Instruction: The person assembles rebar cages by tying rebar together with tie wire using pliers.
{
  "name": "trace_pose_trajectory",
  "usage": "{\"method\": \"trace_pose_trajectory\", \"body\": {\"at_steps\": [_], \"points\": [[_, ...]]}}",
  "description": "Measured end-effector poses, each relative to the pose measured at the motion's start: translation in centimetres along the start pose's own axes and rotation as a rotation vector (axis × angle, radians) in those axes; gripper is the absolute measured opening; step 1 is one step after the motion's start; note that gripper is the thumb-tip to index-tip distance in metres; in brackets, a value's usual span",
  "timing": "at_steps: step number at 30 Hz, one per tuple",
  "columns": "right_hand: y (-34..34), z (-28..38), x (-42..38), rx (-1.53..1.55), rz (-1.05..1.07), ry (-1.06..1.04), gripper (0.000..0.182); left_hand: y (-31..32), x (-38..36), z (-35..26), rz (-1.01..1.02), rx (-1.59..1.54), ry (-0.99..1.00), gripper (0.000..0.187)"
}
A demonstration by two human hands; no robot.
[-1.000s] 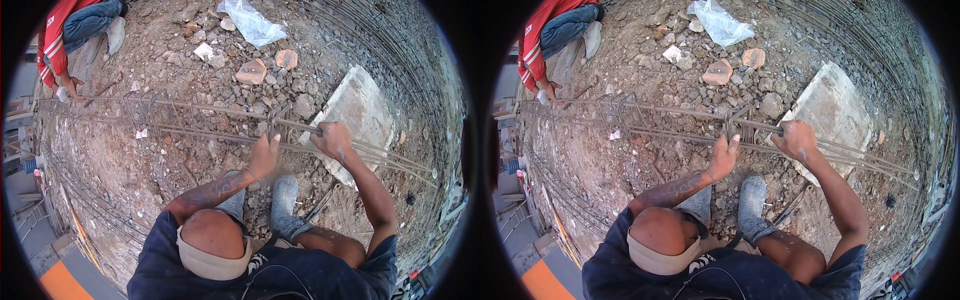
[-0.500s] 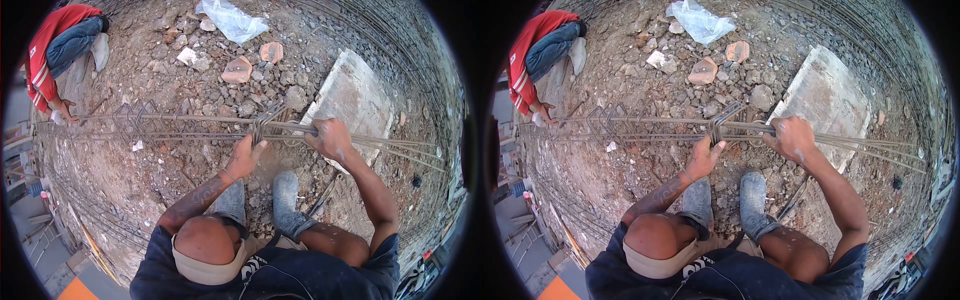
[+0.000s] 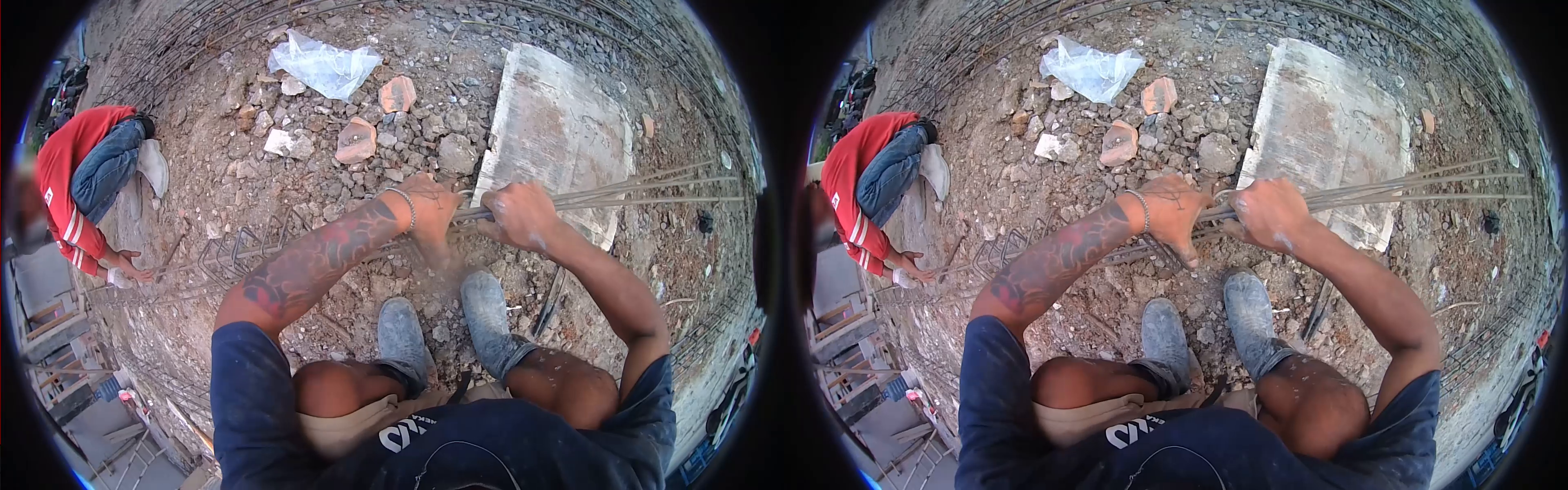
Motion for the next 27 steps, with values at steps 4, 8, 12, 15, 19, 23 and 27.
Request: {"method": "trace_pose_trajectory", "body": {"at_steps": [4,8,12,15,19,23,27], "points": [[0.7,0.0,-0.8,-0.032,0.065,0.008,0.027,3.6,-1.6,1.9,-0.359,0.182,0.127,0.08],[0.4,0.3,-0.9,-0.052,0.055,-0.011,0.028,4.3,-3.1,2.4,-0.397,0.092,0.036,0.075],[0.1,0.1,-0.9,-0.066,0.027,-0.029,0.028,4.8,-3.6,2.1,-0.408,-0.096,-0.087,0.074],[1.0,-0.1,-1.2,-0.059,0.017,-0.05,0.034,6.8,-3.3,1.7,-0.507,-0.098,-0.091,0.076],[2.5,-0.4,-1.1,-0.049,0.001,-0.022,0.029,8.3,-3.9,1.6,-0.761,-0.018,-0.087,0.086],[3.6,-0.8,-0.7,-0.015,-0.009,-0.018,0.028,9.2,-6.5,3.9,-0.88,-0.348,-0.22,0.081],[2.9,-0.9,0.1,-0.059,-0.032,-0.05,0.03,10.1,-5.1,6.3,-0.434,-0.643,-0.109,0.063]]}}
Point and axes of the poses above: each hand's wrist, its own x-axis towards the middle knuckle, its own y-axis out of the palm, z = x × y, the point moved 1 cm from there along x, towards the middle knuckle, and after that the axes turned 5 degrees about y, right-handed, at the moved point
